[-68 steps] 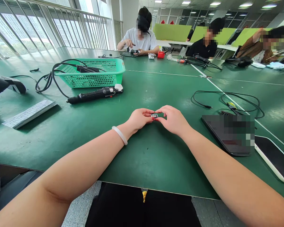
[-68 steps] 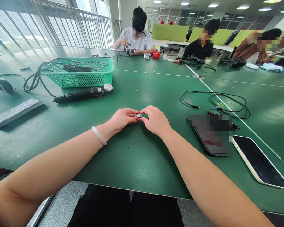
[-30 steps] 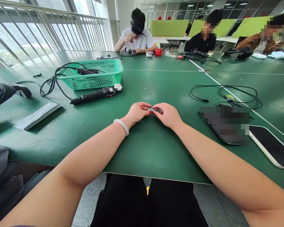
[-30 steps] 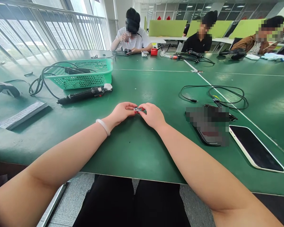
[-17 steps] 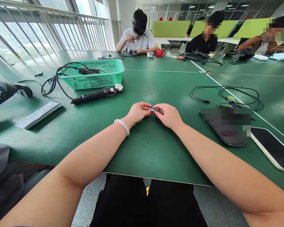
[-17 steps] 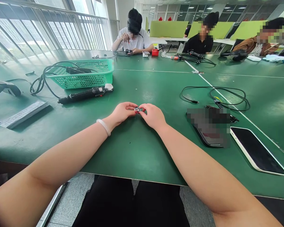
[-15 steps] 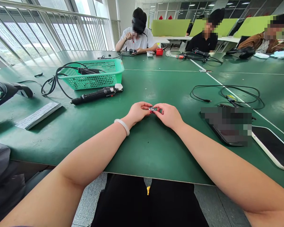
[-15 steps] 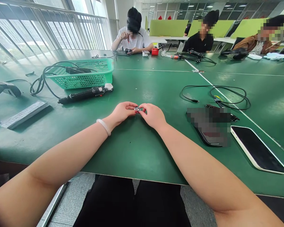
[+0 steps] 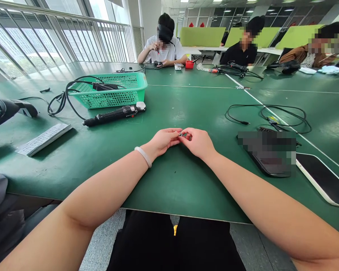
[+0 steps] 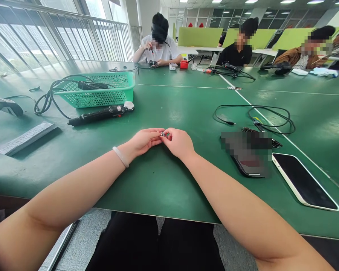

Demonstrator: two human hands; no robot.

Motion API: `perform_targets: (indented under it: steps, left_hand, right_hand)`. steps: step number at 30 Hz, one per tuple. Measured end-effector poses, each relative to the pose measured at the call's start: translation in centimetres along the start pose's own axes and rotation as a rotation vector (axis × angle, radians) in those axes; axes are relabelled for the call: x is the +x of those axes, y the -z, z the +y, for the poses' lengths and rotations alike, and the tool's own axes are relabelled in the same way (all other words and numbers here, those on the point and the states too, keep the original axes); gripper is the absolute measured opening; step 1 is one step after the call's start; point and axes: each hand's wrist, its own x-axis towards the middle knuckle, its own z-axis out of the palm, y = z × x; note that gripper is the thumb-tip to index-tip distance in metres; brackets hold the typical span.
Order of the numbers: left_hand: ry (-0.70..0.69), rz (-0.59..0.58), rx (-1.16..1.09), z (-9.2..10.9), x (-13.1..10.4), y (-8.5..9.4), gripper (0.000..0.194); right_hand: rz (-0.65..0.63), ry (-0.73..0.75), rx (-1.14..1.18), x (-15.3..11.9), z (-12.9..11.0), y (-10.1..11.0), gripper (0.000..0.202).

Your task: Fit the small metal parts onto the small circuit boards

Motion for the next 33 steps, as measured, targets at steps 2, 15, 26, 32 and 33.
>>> perform_targets:
  steps: [2, 15, 26, 32, 33]
  left_hand:
    - [0.005, -0.003, -0.009, -0.1, 0.1, 0.0, 0.015]
    - [-0.02, 0.156, 0.176, 3.8, -2.2, 3.9, 0.015]
    - [0.186, 0.707, 1.82, 5.6, -12.4, 14.7, 0.043]
    - [0.203, 0.68, 1.921, 4.7, -13.8, 16.8, 0.045]
    - [0.198, 0.7, 1.905, 4.7, -13.9, 16.9, 0.045]
  right_hand:
    - [-0.003, -0.004, -0.016, 0.0, -0.3, 0.0, 0.021]
    - [-0.03, 0.01, 0.026, -0.2, 0.5, 0.5, 0.032]
    - [-0.084, -0.065, 0.049, 0.0, 0.6, 0.9, 0.032]
    - [-0.078, -0.071, 0.044, 0.0, 0.6, 0.9, 0.031]
    - [-0.078, -0.07, 0.041, 0.0, 0.6, 0.9, 0.031]
